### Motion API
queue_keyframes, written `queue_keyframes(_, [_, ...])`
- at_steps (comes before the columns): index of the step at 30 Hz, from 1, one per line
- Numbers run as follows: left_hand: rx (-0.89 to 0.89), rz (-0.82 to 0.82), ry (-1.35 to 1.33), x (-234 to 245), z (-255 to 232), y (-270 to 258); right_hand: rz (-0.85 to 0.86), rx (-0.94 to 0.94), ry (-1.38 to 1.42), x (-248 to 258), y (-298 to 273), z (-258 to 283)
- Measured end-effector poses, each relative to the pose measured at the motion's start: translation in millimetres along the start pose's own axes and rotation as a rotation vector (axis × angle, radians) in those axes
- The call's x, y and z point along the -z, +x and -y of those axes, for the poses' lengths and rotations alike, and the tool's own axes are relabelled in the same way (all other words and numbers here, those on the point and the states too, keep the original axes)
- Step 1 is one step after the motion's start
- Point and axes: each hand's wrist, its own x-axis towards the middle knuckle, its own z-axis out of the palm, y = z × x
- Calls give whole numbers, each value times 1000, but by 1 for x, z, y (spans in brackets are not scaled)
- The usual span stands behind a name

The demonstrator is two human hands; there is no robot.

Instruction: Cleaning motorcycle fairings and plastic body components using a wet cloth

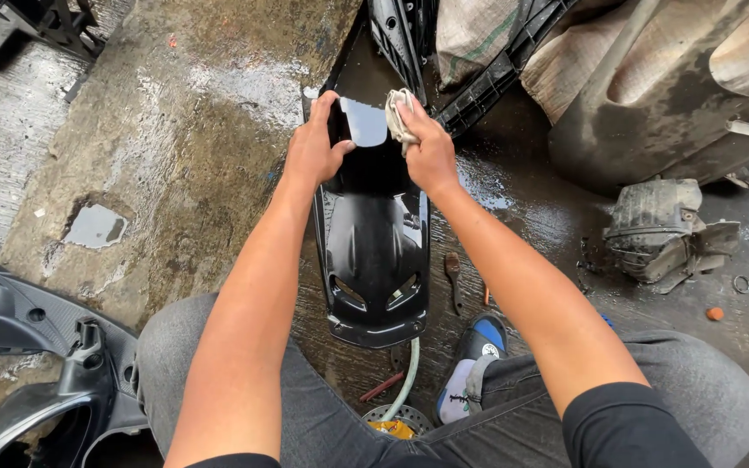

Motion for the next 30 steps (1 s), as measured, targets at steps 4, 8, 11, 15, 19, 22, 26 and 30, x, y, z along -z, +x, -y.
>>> queue_keyframes(4, [-11, 0, -2, 2, -2, -3, -71, 222, -172, -18, -28, -28])
queue_keyframes(8, [-88, -103, -45, 2, -5, -11, -45, 199, -320, -24, -54, -19])
queue_keyframes(11, [-149, -189, -72, 4, -11, -15, -25, 212, -461, -25, -69, -16])
queue_keyframes(15, [-63, -152, -22, 5, -16, -13, 45, 256, -616, -26, -88, -20])
queue_keyframes(19, [-81, -159, -42, 9, -21, -17, 171, 294, -703, -22, -101, -19])
queue_keyframes(22, [-50, -145, -36, 12, -29, -20, 298, 260, -735, -18, -102, -16])
queue_keyframes(26, [-10, -131, -59, 16, -33, -23, 480, 155, -720, 0, -80, 6])
queue_keyframes(30, [-11, -126, -42, 15, -33, -21, 745, -116, -753, 22, -46, 45])
